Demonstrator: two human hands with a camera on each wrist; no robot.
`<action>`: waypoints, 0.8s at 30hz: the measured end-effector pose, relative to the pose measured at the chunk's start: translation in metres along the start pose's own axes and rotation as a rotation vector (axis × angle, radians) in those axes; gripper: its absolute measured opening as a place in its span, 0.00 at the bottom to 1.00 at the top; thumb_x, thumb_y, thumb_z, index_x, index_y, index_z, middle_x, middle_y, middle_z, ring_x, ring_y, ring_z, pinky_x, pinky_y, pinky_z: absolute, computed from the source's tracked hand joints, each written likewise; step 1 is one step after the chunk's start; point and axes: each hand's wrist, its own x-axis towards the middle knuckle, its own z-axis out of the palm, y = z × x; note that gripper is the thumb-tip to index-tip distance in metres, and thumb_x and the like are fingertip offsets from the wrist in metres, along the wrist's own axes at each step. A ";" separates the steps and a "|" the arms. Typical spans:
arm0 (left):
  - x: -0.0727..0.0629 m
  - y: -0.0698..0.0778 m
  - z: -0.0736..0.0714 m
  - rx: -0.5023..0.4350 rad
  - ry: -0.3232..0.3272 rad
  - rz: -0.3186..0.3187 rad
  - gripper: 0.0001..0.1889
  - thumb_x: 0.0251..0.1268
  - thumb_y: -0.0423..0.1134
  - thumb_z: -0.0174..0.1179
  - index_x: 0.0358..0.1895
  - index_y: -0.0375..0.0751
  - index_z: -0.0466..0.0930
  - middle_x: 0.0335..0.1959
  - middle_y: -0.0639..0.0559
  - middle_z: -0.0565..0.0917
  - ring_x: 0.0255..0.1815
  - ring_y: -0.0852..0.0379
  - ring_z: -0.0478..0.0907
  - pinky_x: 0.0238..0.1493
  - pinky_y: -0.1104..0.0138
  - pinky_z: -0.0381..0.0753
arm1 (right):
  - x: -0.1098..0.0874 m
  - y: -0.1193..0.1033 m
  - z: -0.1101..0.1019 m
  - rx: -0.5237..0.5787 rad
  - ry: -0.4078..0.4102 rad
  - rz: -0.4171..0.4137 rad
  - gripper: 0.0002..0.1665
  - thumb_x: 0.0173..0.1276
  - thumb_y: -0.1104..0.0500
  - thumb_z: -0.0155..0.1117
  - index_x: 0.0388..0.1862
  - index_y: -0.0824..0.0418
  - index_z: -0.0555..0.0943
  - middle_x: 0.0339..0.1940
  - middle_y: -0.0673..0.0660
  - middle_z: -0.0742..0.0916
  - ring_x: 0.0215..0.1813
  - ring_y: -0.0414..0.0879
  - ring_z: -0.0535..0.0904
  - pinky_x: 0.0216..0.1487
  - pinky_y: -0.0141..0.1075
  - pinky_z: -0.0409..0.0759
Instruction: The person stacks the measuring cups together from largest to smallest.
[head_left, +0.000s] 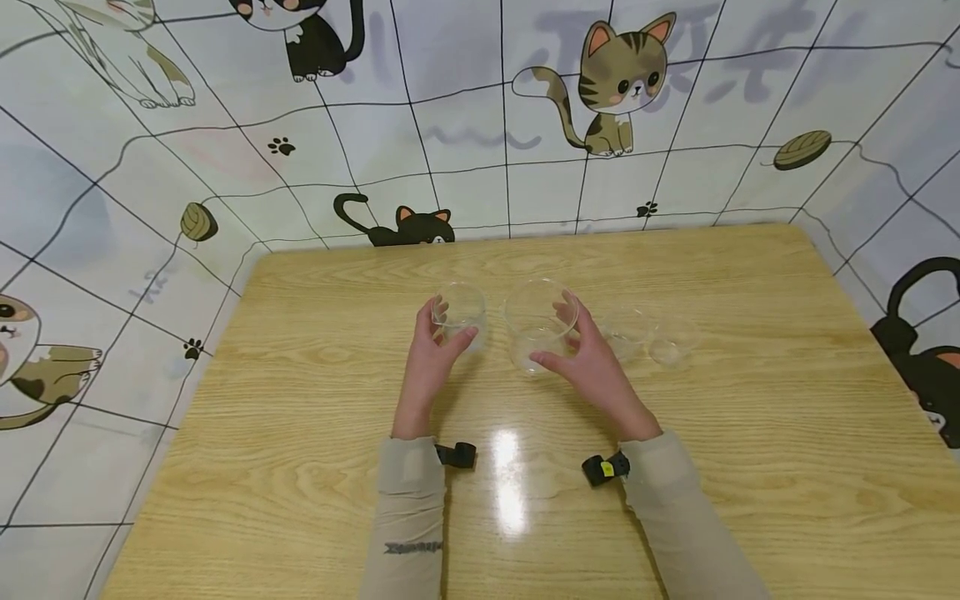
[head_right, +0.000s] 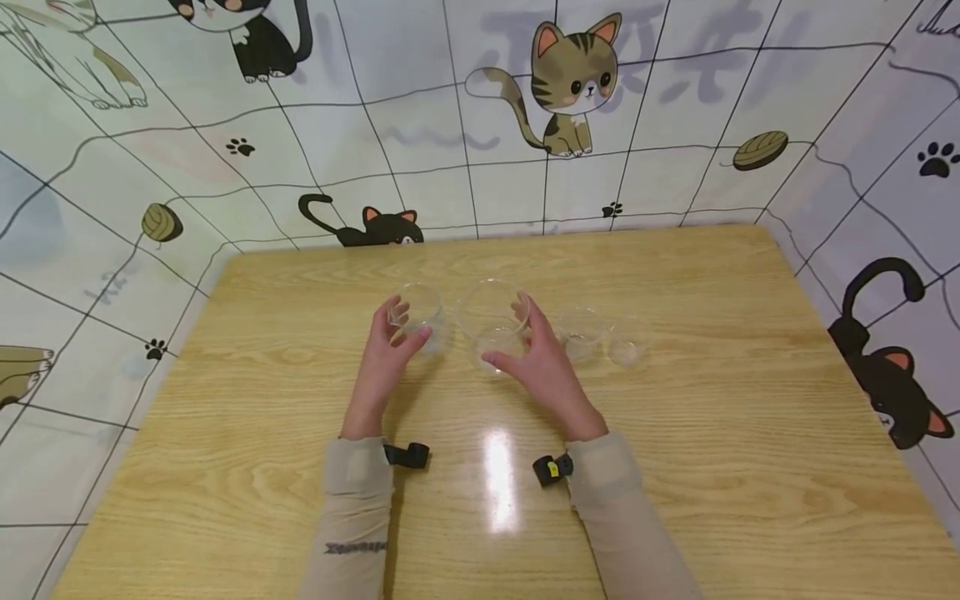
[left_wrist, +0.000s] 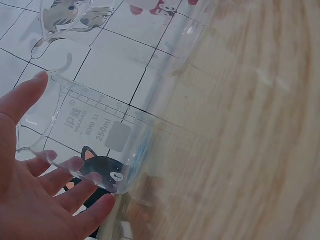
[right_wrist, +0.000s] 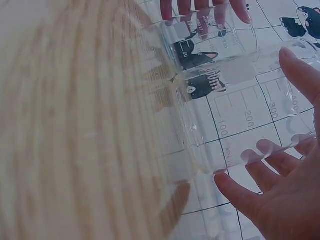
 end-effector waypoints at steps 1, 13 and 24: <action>0.001 0.000 0.000 -0.002 0.003 -0.004 0.40 0.56 0.42 0.61 0.67 0.39 0.47 0.66 0.43 0.58 0.66 0.44 0.51 0.63 0.51 0.53 | 0.002 0.004 0.001 0.002 0.000 -0.005 0.55 0.50 0.43 0.68 0.67 0.30 0.41 0.67 0.40 0.60 0.62 0.59 0.62 0.56 0.52 0.65; 0.003 -0.003 0.002 -0.014 0.014 0.037 0.40 0.57 0.43 0.61 0.67 0.37 0.47 0.65 0.44 0.59 0.66 0.44 0.52 0.63 0.52 0.53 | 0.003 0.004 0.002 -0.021 0.004 0.015 0.55 0.46 0.36 0.67 0.65 0.26 0.41 0.66 0.38 0.60 0.62 0.59 0.63 0.55 0.52 0.67; 0.005 -0.004 0.006 -0.003 0.041 0.066 0.41 0.56 0.43 0.61 0.68 0.42 0.45 0.65 0.45 0.58 0.66 0.45 0.52 0.63 0.51 0.52 | 0.004 0.008 0.001 -0.014 -0.001 -0.004 0.54 0.50 0.43 0.68 0.65 0.26 0.41 0.66 0.39 0.60 0.62 0.59 0.63 0.55 0.51 0.67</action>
